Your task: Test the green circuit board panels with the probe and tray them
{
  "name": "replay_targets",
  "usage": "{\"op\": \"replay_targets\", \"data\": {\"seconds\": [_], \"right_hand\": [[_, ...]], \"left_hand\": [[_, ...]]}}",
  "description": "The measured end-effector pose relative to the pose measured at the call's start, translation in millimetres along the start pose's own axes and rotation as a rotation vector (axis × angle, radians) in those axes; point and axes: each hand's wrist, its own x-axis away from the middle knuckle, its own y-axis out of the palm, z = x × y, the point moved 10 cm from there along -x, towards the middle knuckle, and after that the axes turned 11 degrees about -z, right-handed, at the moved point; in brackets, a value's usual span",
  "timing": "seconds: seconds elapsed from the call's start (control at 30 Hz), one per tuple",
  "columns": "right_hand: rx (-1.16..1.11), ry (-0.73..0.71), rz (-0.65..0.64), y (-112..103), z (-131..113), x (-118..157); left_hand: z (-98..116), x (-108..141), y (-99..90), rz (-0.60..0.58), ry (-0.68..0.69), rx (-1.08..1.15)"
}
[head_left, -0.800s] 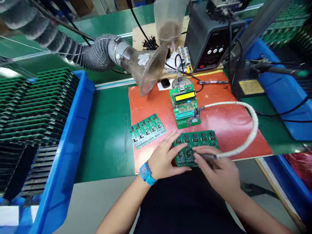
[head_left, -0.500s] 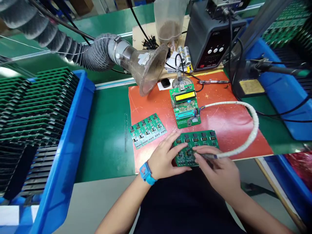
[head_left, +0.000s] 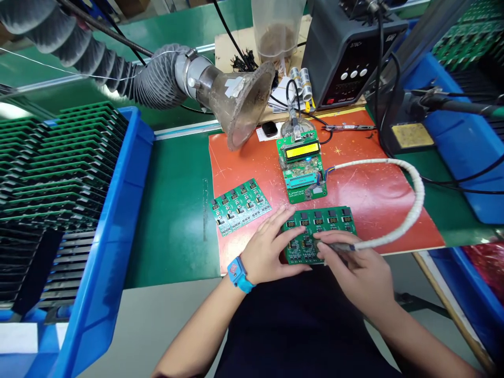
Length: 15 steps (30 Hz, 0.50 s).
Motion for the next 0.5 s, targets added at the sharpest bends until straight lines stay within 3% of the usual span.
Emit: {"op": "replay_targets", "data": {"seconds": [0.2, 0.33, 0.5], "right_hand": [[0.010, 0.073, -0.038, -2.7, 0.6, -3.2], [0.010, 0.041, 0.009, -4.5, -7.0, -3.2], [-0.013, -0.014, -0.027, 10.2, -11.8, -4.8]], "left_hand": [[-1.0, 0.5, 1.2, 0.000, 0.006, 0.012], [-0.5, 0.4, 1.1, 0.004, 0.014, 0.014], [-1.0, 0.3, 1.2, 0.007, 0.011, 0.031]]}}
